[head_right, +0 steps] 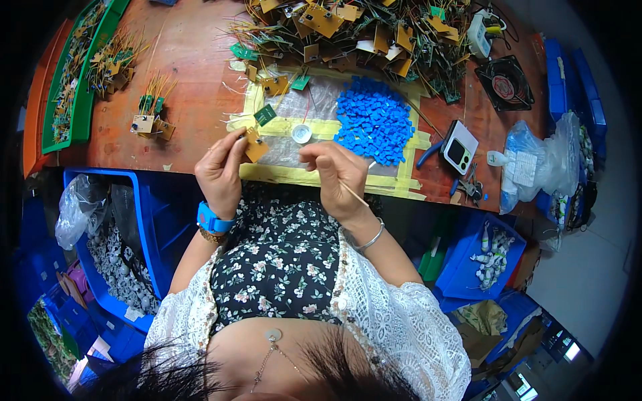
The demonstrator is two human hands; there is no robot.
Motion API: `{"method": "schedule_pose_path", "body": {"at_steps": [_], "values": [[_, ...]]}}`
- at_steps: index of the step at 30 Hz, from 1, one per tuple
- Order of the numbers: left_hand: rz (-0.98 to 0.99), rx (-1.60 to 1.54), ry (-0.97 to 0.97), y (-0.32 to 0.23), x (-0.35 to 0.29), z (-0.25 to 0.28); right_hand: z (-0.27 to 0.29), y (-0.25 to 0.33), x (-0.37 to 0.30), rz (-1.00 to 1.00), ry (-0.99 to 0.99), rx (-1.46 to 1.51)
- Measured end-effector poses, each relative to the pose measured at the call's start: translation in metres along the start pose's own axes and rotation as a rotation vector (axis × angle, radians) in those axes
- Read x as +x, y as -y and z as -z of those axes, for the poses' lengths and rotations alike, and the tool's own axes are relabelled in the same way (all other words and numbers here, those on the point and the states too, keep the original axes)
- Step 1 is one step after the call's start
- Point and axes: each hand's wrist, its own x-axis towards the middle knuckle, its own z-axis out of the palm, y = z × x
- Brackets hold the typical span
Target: Assembling small electronic components onto circuit boards and organizing them on a workbench.
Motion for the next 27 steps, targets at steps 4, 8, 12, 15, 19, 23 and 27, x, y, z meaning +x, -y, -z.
{"method": "schedule_pose_path", "body": {"at_steps": [4, 8, 12, 15, 19, 23, 27], "values": [[0.229, -0.230, 0.139, -0.005, -0.004, -0.005, -0.011, 0.006, 0.000, 0.066, 0.057, 0.130], [0.437, -0.509, 0.254, -0.013, -0.005, -0.003, -0.017, 0.006, -0.001, 0.032, 0.073, 0.155], [0.469, -0.563, 0.276, -0.017, -0.005, -0.002, -0.017, 0.004, 0.000, -0.006, 0.072, 0.146], [0.458, -0.553, 0.268, -0.019, -0.006, -0.002, -0.017, 0.005, 0.000, -0.037, 0.077, 0.161], [0.475, -0.583, 0.268, -0.018, -0.006, -0.004, -0.016, 0.002, -0.001, 0.017, 0.099, 0.117], [0.451, -0.587, 0.265, -0.016, -0.006, -0.005, -0.013, 0.003, 0.000, 0.161, 0.124, -0.074], [0.448, -0.571, 0.226, -0.015, -0.004, -0.004, -0.001, 0.008, 0.002, 0.302, 0.070, -0.167]]}}
